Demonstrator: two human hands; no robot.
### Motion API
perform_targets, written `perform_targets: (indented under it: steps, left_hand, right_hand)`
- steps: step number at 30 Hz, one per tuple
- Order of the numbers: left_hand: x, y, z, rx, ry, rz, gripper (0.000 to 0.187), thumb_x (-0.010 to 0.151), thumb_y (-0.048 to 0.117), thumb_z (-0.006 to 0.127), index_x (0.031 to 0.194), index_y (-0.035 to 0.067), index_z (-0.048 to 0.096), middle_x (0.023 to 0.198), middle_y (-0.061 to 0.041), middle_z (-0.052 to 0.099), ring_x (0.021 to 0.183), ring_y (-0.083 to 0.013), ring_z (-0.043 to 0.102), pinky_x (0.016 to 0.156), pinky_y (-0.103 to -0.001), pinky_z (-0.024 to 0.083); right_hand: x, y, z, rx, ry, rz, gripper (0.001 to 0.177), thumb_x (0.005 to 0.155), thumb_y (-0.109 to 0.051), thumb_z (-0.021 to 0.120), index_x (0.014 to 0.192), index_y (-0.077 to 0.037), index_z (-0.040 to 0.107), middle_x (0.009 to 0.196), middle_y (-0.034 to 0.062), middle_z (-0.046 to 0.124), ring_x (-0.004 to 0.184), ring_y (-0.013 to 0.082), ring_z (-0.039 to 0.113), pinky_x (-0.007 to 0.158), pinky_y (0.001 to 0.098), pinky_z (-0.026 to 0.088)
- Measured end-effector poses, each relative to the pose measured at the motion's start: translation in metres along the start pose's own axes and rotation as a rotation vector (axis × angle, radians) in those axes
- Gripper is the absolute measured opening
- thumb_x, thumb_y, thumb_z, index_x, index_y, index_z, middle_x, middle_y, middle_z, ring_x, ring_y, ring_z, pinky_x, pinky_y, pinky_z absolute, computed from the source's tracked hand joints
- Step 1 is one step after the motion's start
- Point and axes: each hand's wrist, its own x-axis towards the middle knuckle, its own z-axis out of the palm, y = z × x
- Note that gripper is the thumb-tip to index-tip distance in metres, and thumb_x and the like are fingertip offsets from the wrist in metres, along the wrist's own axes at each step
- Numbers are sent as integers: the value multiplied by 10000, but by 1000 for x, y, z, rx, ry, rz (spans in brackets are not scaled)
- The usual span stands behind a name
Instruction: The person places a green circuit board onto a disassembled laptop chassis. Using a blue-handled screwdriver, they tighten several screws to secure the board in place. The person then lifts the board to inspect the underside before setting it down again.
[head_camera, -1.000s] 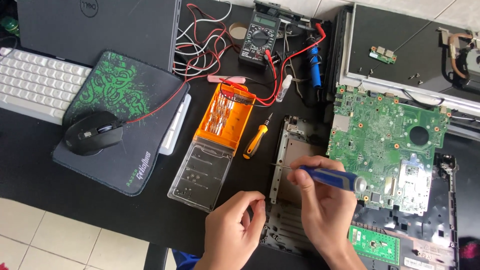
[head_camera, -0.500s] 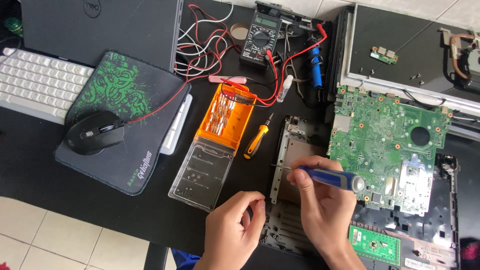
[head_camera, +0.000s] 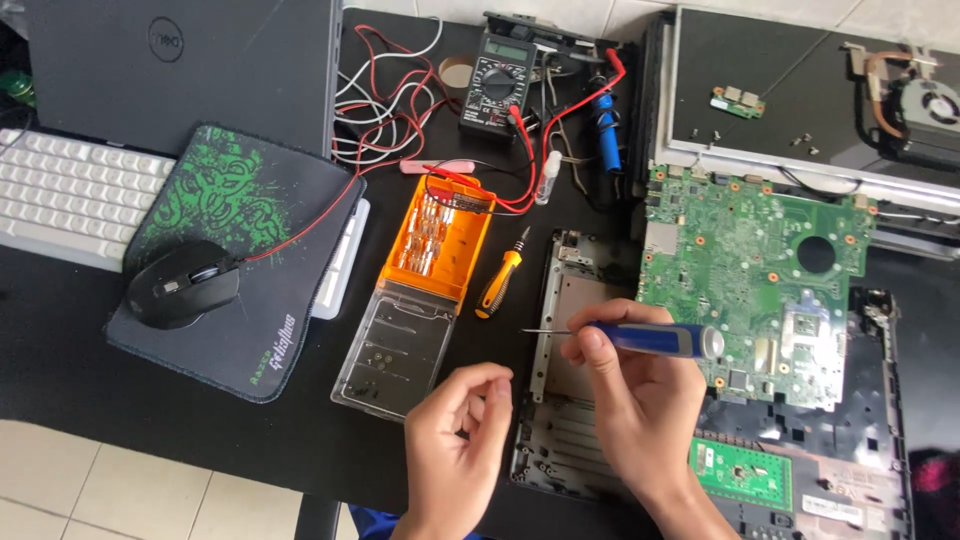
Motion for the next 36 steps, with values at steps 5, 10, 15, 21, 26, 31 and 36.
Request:
perform_targets:
  steps: [5,10,15,21,26,31,36]
  left_hand:
    - [5,0,5,-16,29,17,143,958,137,657,988,45,763,716,-17,695,557,-59,549,494,-221,451]
    - [12,3,11,-30,-6,-10,164,956,146,656,1030,40,756,792,-40,729,596,-77,600,521,-221,499]
    - [21,4,16,7,-33,57,141,956,91,653,1066,60,736,963,-55,703,709,-119,623,562,-221,561]
    - [27,8,25,62,-68,79,158,954,158,672,1084,81,716,1035,-30,703,743,-112,627,578,-232,560]
    - [33,10,34,64,-112,71,166,940,172,699,1088,98,719,1053,-24,700,734,-107,625,584,-228,527]
    - [35,10,41,73,-197,115,218,923,134,722,1134,77,729,1139,-49,687,648,-86,584,543,-216,509]
    - [34,16,49,22,-250,143,203,939,140,708,1123,62,743,1099,-56,731,607,-81,552,556,-213,493]
  right_hand:
    - [3,-6,-2,-22,33,17,199,987,-170,633,1042,20,649,940,100,693,724,167,713,699,263,606]
    - [7,-12,-5,-21,60,12,206,996,-169,623,998,32,667,945,102,675,709,173,695,678,268,589]
    - [12,-15,-10,124,52,2,220,1000,-199,629,984,21,636,853,111,659,676,189,646,673,299,565]
    - [19,-18,-22,147,113,70,209,1024,-185,597,942,5,617,874,140,668,615,198,615,614,314,529]
    - [21,-19,-34,107,156,84,209,1033,-192,587,942,-8,630,884,119,682,603,188,625,631,308,537]
    - [19,-16,-47,196,202,127,164,1043,-144,585,968,-2,619,877,139,673,616,205,611,614,311,519]
    - [16,-5,-64,326,219,235,176,1052,-173,587,984,-15,622,907,125,652,619,215,600,633,305,471]
